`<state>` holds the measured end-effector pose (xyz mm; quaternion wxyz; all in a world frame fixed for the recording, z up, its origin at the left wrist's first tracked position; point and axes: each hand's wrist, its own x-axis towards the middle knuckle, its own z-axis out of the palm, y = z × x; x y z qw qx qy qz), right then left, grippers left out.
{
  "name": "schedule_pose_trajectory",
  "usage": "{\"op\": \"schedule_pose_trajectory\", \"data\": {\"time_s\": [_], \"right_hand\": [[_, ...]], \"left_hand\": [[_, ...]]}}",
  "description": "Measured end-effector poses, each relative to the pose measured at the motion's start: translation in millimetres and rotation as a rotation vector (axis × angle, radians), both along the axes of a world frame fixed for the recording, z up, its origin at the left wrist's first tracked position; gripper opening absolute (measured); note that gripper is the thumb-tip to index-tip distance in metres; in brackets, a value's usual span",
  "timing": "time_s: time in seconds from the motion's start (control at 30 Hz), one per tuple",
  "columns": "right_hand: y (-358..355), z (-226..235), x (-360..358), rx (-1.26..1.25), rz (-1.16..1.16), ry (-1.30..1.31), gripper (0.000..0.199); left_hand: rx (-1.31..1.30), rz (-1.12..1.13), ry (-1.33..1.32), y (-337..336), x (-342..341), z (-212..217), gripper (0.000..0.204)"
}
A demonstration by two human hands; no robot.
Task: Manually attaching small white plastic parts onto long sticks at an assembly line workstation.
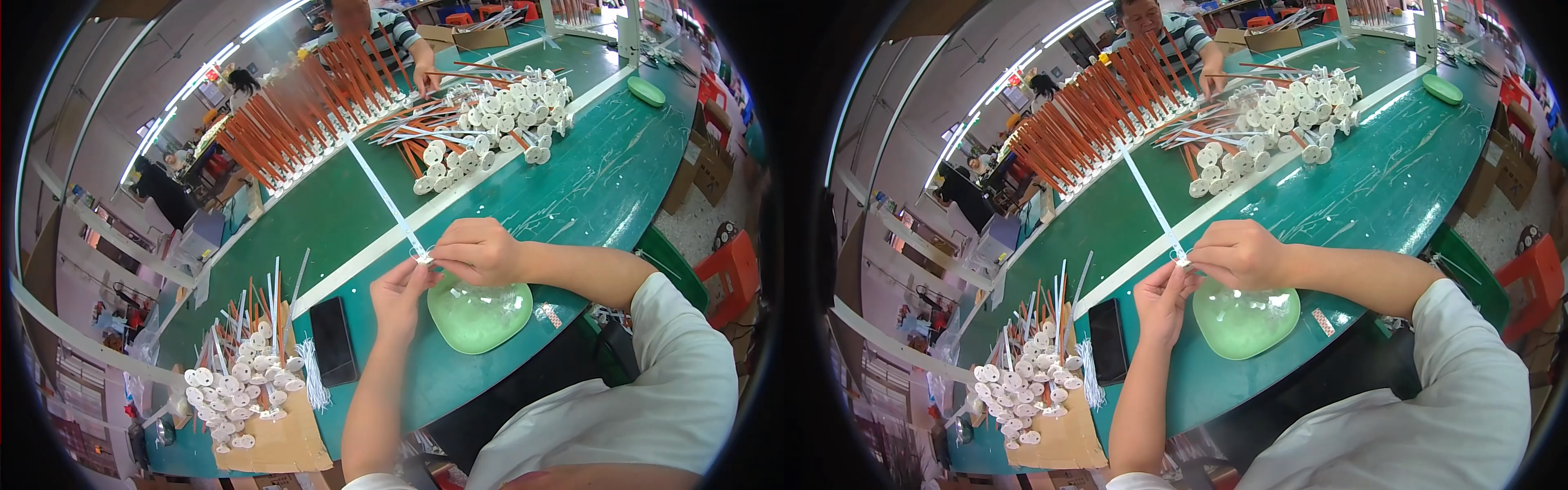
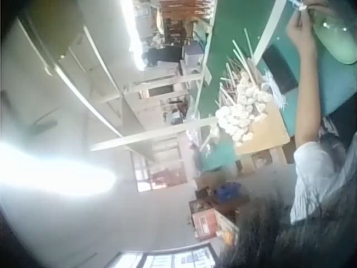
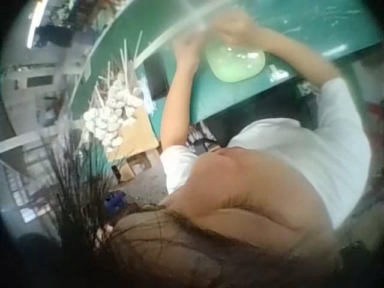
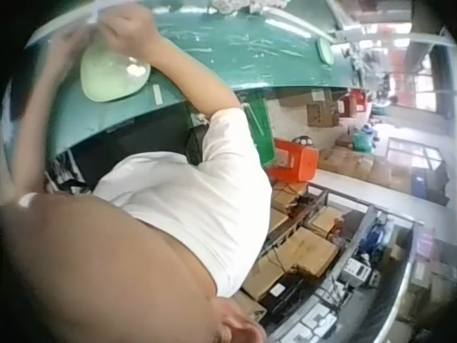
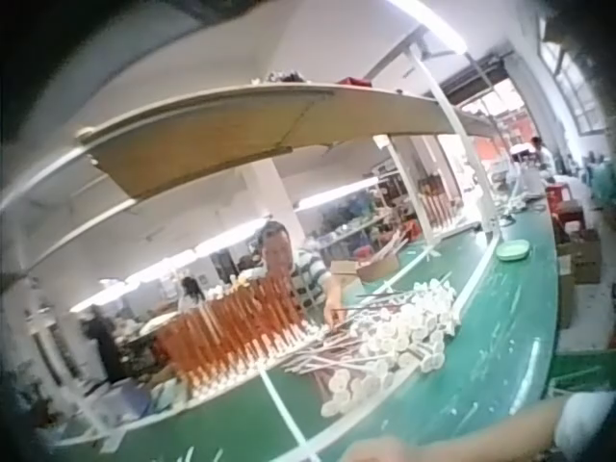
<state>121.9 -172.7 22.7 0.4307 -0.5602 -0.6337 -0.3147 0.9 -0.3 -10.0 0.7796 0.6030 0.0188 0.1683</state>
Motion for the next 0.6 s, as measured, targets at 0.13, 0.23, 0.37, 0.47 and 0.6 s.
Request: {"op": "schedule_pose_trajectory", "data": {"time_s": [0.13, 0.23, 0.37, 0.47, 0.6], "right_hand": [[0.2, -1.1, 0.8, 0.011, -0.011, -0.003, 0.021], [1.7, 0.0, -1.0, 0.012, -0.006, 0.016, 0.021], [1.8, -0.7, -0.5, 0.007, -0.001, 0.026, 0.021], [0.9, -0.5, 0.3, 0.005, -0.002, 0.001, 0.021], [1.8, -0.1, -0.8, 0.006, -0.001, 0.006, 0.022]], "left_hand": [[-0.005, -0.005, 0.008, -1.4, 1.0, 1.8, 0.025], [-0.005, -0.009, 0.006, 0.1, -0.4, 2.2, 0.026], [0.008, -0.020, 0.006, 1.5, -0.8, 2.4, 0.026], [0.016, -0.025, 0.009, 0.6, 0.2, 3.0, 0.026], [0.017, -0.005, 0.019, -0.1, -1.7, 5.9, 0.025]]}}
